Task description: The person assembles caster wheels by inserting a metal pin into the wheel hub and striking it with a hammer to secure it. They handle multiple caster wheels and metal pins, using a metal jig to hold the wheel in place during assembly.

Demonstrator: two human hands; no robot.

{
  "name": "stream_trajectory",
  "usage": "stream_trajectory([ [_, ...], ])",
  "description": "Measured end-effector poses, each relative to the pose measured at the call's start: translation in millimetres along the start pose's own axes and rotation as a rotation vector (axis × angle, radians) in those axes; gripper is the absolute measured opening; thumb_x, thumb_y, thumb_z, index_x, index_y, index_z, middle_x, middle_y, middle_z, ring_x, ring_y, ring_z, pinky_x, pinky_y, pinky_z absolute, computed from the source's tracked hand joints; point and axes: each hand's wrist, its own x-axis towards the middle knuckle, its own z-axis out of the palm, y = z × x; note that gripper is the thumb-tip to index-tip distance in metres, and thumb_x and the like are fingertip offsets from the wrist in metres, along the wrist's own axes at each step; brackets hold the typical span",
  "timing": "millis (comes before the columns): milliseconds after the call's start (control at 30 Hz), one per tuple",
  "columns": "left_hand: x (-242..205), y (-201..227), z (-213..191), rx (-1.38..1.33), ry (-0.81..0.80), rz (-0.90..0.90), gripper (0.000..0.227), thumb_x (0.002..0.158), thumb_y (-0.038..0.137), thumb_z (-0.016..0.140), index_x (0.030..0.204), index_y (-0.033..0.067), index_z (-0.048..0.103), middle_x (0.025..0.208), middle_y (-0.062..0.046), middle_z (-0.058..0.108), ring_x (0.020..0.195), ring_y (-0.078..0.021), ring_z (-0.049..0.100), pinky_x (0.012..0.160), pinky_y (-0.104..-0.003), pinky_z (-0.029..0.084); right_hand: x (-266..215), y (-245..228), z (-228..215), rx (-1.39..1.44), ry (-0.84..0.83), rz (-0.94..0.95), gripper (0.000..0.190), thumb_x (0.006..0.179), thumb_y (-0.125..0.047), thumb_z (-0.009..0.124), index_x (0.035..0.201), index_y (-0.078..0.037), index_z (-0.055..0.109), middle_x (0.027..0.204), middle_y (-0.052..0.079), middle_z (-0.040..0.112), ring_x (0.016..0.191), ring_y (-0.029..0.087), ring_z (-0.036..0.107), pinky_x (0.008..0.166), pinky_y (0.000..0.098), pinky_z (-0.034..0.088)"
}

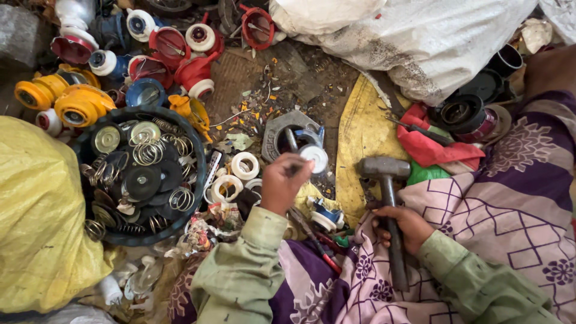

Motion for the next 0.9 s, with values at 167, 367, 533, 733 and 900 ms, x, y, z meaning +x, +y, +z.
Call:
stream_trajectory([
  [167, 7, -44, 2, -0.358, 0.214, -0.25, 0.041, 0.076, -0.003, 0.087, 0.107, -0.002, 0.061, 0.103, -0.012, 0.068, 0.09, -0.0148, 0.07, 0.082, -0.03, 0.06, -2, 0, 4, -0.015, 0.013, 0.0, 0.034, 0.089, -0.017, 0.057, 0.121, -0.005, 0.059, 0.077, 0.011, 0.063, 0.046, 0.018, 0.049, 0.042, 0.0369, 0.043],
  [367, 10, -47, -5, -0.59, 0.185, -0.328, 0.052, 0.076, -0.011, 0.08, 0.123, -0.0019, 0.06, 0.108, -0.011, 0.071, 0.097, -0.0172, 0.07, 0.089, -0.032, 0.059, -8, -2, 11, -0.021, 0.033, -0.011, 0.036, 0.09, -0.016, 0.057, 0.124, -0.004, 0.059, 0.076, 0.01, 0.062, 0.047, 0.019, 0.049, 0.043, 0.0373, 0.043],
  [533, 11, -22, -6, -0.765, 0.164, -0.378, 0.043, 0.082, -0.01, 0.076, 0.123, -0.0012, 0.065, 0.113, -0.012, 0.074, 0.1, -0.0197, 0.071, 0.091, -0.035, 0.059, -9, -2, 11, -0.035, 0.051, 0.0, 0.035, 0.089, -0.016, 0.058, 0.123, -0.006, 0.06, 0.075, 0.009, 0.061, 0.046, 0.018, 0.049, 0.043, 0.0371, 0.043],
  [733, 0, -17, 18, -0.831, -0.059, -0.361, 0.031, 0.082, -0.007, 0.077, 0.112, 0.0001, 0.07, 0.108, -0.012, 0.076, 0.094, -0.0179, 0.074, 0.084, -0.034, 0.063, -9, 0, 13, -0.027, 0.047, -0.001, 0.034, 0.089, -0.017, 0.058, 0.121, -0.006, 0.06, 0.074, 0.009, 0.061, 0.047, 0.019, 0.049, 0.043, 0.0369, 0.043],
  [900, 5, -48, 13, -0.434, 0.106, -0.305, 0.028, 0.083, -0.003, 0.082, 0.109, -0.0018, 0.073, 0.096, -0.01, 0.078, 0.082, -0.0134, 0.072, 0.075, -0.026, 0.059, -8, -1, 15, -0.035, 0.1, 0.019, 0.03, 0.091, -0.017, 0.058, 0.119, -0.006, 0.061, 0.076, 0.01, 0.062, 0.048, 0.018, 0.049, 0.043, 0.0365, 0.043],
])
